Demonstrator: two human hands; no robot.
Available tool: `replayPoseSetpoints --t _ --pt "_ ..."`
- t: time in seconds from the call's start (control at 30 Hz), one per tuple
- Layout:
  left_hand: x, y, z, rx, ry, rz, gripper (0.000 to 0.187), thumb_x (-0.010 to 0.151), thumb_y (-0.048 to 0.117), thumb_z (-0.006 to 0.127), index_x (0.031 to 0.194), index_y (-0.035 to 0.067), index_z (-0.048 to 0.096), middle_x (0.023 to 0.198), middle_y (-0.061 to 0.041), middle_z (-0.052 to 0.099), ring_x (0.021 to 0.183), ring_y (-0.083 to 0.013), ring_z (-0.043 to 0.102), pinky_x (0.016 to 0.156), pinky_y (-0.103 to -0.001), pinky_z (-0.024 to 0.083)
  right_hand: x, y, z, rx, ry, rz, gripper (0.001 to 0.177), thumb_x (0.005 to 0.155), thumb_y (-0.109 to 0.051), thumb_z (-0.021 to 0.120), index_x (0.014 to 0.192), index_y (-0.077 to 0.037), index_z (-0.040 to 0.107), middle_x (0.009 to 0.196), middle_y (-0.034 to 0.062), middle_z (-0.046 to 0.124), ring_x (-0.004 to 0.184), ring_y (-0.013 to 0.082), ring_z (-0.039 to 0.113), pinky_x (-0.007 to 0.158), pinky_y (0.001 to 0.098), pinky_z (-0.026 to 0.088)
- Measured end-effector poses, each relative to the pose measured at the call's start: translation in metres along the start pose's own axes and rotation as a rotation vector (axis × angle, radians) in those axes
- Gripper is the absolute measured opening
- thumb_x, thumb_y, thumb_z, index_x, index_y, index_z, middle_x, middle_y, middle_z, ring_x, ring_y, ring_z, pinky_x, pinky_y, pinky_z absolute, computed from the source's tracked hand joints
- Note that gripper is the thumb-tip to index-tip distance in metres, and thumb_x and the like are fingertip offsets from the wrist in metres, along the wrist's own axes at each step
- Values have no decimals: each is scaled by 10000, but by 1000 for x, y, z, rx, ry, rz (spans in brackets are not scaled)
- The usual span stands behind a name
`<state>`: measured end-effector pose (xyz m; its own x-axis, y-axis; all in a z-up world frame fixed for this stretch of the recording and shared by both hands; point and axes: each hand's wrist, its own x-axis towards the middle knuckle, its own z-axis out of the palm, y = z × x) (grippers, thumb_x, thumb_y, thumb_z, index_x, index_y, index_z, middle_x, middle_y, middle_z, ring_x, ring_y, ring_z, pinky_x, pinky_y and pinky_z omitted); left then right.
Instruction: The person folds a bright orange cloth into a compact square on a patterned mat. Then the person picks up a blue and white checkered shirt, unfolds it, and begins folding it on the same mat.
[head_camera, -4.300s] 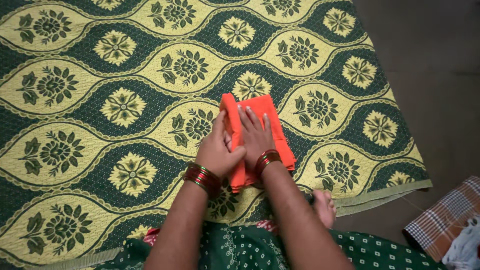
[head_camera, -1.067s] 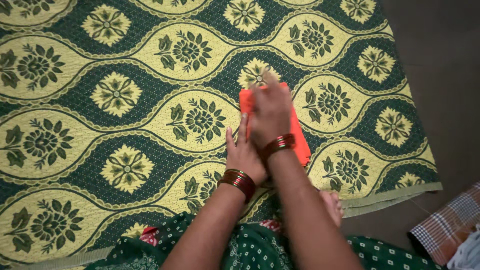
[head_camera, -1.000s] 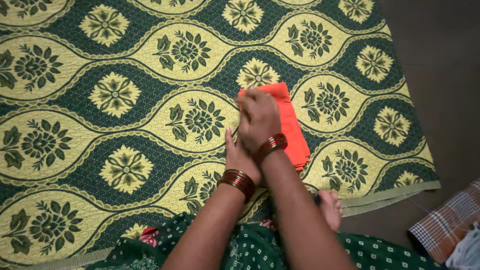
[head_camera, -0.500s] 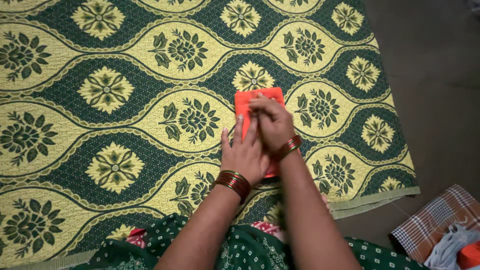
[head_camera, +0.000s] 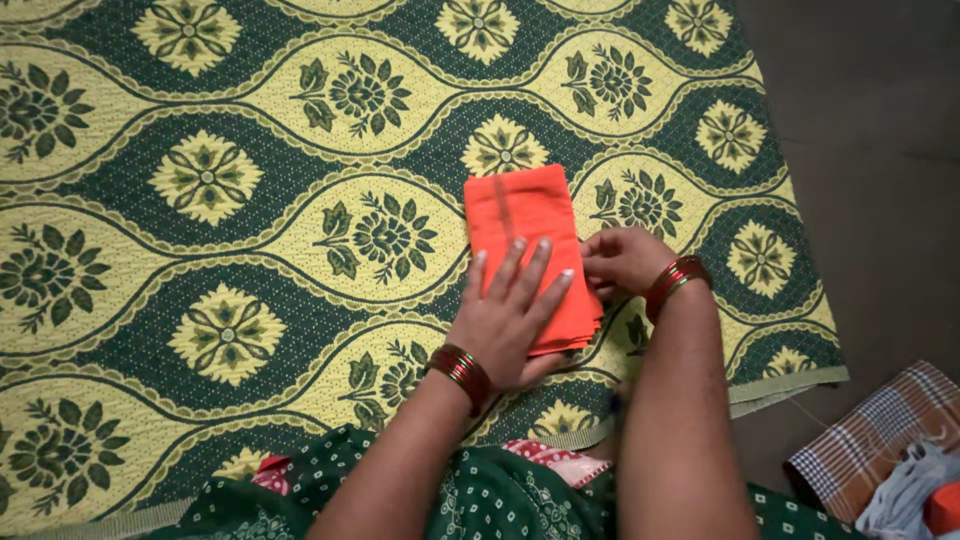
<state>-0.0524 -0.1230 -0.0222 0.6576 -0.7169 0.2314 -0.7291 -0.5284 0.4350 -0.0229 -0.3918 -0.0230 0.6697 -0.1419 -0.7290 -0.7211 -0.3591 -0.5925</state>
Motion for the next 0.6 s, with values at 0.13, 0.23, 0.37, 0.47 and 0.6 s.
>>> replayPoseSetpoints --t 0.13,0.23,0.37,0.47,0.6 --pt "6 5 -2 27 -13 -120 981 697 473 748 1551 154 383 1631 -171 319 1524 -356 281 1206 -635 193 1 1 2 -79 -70 -13 99 897 -70 708 978 -14 698 806 44 730 685 133 679 649 303 577" --pt "10 7 0 -95 191 -121 905 767 409 769 1548 136 400 1617 -164 369 1528 -351 305 1216 -651 203 4 -1 6 -179 -56 -12 91 891 -98 716 961 -41 732 791 32 741 674 124 662 643 299 560" --pt "13 18 6 10 -37 -118 935 702 377 778 1526 152 396 1584 -139 376 1483 -336 314 1165 -684 193 4 -3 9 -284 -26 8 103 865 -125 728 956 -87 760 787 28 752 680 132 669 658 304 566" --pt "14 24 10 81 -40 -128 967 702 367 777 1550 149 367 1606 -138 350 1482 -322 319 1154 -676 198 -3 -3 8 -38 -110 91 143 850 -110 742 968 -31 729 780 51 732 670 171 689 646 351 597" --pt "13 21 14 112 -84 -130 967 713 369 770 1556 151 350 1620 -129 331 1498 -313 307 1165 -667 183 -15 -26 12 -339 139 -144 175 884 -133 750 1009 -12 743 866 94 759 785 219 726 717 347 592"
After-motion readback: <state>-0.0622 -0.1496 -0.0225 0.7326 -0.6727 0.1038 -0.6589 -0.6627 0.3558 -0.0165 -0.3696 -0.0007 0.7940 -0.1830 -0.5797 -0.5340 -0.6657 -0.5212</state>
